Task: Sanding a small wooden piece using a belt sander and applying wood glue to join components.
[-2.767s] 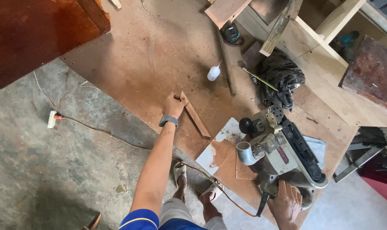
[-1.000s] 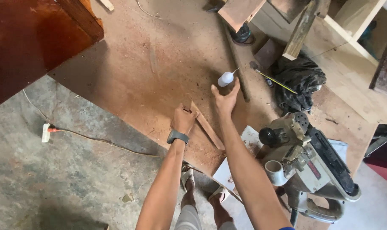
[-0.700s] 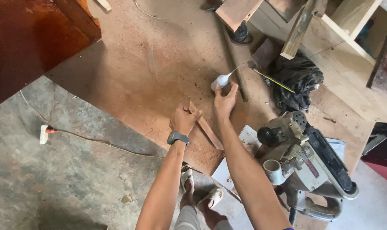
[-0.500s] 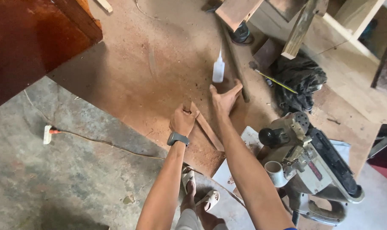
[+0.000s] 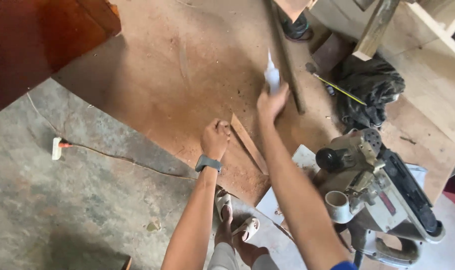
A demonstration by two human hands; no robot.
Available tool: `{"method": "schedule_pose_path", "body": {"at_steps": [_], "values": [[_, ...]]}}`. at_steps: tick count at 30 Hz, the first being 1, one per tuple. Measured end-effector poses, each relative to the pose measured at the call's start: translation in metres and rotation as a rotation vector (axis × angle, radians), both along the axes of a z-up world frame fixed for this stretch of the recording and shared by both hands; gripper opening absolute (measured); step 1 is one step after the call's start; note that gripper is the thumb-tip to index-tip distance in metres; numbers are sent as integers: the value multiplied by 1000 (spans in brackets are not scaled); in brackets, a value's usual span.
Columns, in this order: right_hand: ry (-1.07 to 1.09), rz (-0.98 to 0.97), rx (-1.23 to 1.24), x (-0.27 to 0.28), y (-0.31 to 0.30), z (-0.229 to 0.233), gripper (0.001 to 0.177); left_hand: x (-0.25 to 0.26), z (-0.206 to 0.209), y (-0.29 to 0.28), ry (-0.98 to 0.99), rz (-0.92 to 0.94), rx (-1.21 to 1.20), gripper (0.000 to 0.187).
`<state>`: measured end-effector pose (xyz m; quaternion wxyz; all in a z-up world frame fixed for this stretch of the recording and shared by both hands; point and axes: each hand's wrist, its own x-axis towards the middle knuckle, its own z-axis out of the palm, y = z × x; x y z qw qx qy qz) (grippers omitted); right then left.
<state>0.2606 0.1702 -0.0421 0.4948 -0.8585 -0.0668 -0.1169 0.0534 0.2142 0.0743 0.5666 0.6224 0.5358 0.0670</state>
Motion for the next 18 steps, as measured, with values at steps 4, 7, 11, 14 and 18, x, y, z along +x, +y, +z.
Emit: {"method": "schedule_pose_path", "body": {"at_steps": [4,7,11,14,18], "values": [[-110,190,241,-86,-60,67,40,-4,21,-6,-50,-26,156,33],[239,159,194,-149,-111,111,45,5,28,-11,138,-64,262,45],[336,138,389,-190,-163,110,37,20,-3,-14,182,-31,292,43],[414,148,597,-196,-193,90,30,12,-31,-8,123,32,249,48],[524,158,728,-200,-203,71,28,-21,-16,-28,-89,134,895,17]]}}
